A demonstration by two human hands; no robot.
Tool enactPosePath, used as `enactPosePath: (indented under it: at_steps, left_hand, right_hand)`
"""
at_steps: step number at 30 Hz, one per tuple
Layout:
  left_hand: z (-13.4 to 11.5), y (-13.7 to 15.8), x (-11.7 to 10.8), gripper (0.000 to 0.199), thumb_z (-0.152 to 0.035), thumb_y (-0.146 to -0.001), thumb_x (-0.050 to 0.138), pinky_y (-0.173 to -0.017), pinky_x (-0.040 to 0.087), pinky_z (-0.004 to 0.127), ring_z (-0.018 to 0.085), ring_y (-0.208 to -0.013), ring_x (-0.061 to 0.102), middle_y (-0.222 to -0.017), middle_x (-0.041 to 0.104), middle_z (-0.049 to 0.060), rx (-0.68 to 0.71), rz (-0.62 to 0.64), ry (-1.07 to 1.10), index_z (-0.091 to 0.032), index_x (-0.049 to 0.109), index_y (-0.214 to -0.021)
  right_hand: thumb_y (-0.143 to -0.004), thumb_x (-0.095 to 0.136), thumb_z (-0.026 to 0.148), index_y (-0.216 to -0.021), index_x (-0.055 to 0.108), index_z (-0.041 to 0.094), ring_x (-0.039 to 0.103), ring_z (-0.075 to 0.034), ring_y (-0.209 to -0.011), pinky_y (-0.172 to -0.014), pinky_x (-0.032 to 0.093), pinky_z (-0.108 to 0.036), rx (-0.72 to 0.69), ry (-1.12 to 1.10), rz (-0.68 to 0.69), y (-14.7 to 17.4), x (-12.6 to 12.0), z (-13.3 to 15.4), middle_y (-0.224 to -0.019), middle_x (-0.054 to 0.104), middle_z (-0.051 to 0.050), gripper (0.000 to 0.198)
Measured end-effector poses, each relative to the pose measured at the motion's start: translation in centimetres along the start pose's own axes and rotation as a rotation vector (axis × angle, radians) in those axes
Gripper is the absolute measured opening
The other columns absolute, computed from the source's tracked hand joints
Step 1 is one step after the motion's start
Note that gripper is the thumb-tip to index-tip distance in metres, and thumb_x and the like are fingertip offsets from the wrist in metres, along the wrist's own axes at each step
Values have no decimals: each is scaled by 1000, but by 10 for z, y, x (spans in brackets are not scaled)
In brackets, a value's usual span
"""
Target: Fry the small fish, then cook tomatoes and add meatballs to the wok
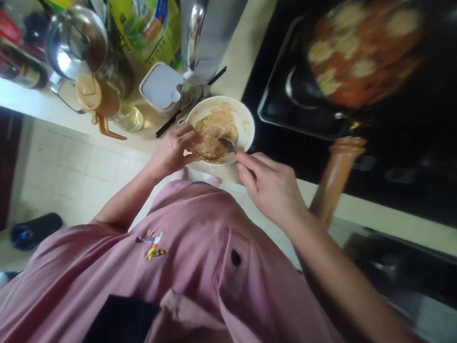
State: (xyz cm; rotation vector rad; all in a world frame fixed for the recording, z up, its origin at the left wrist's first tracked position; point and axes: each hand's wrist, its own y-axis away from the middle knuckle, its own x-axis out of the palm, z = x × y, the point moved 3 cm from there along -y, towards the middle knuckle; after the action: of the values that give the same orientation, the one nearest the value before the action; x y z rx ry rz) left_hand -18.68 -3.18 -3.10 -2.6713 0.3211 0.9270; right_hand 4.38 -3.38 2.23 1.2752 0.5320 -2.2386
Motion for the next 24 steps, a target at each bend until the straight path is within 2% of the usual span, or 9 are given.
enactPosePath:
  at_steps: [3, 7, 12, 17, 21, 24]
  left_hand:
    - [-1, 4, 1, 19, -30, -88, 71, -67, 54, 28, 14, -73, 63, -94, 62, 6, 23, 4, -35, -15, 64, -96]
    - [0, 5, 2, 16, -29, -90, 67, -69, 55, 28, 15, -76, 63, -96, 61, 6, 23, 22, -46, -16, 63, -98]
    - [0, 4, 1, 13, -25, -89, 66, -73, 54, 29, 15, -78, 63, -96, 61, 6, 13, 35, -67, -16, 64, -98]
    - [0, 5, 3, 14, -27, -90, 65, -73, 54, 30, 16, -81, 63, -98, 61, 7, 0, 41, -86, -16, 63, -99]
    - [-1, 6, 2, 15, -29, -90, 65, -73, 54, 30, 17, -81, 63, -98, 61, 7, -11, 47, -94, -16, 62, -98]
    - [-2, 5, 1, 13, -27, -90, 66, -73, 54, 31, 16, -80, 63, -96, 60, 7, -15, 43, -93, -17, 61, -95]
  right_hand:
    - [-98, 48, 20, -105, 69, 21, 68, -16, -77, -71, 51, -26, -17, -89, -30, 3, -3, 5, -89, 71, -4, 22]
    - [-98, 49, 21, -108, 69, 22, 68, -18, -80, -72, 52, -28, -3, -98, -90, -4, 1, -2, -93, 72, -6, 22]
    - [-99, 48, 20, -105, 70, 21, 69, -17, -81, -73, 53, -27, -113, -147, 27, -6, 5, 2, -94, 73, -5, 22]
    - [-97, 52, 20, -104, 71, 22, 70, -17, -80, -72, 53, -26, -48, -131, -26, 1, -1, -3, -92, 74, -5, 21]
    - [-96, 52, 21, -103, 73, 22, 70, -16, -78, -71, 54, -27, -9, -211, 10, 1, 12, -4, -91, 74, -4, 22]
    - [-95, 52, 25, -102, 75, 21, 71, -18, -79, -75, 56, -29, 61, -361, 0, 1, 22, -4, -94, 75, -5, 23]
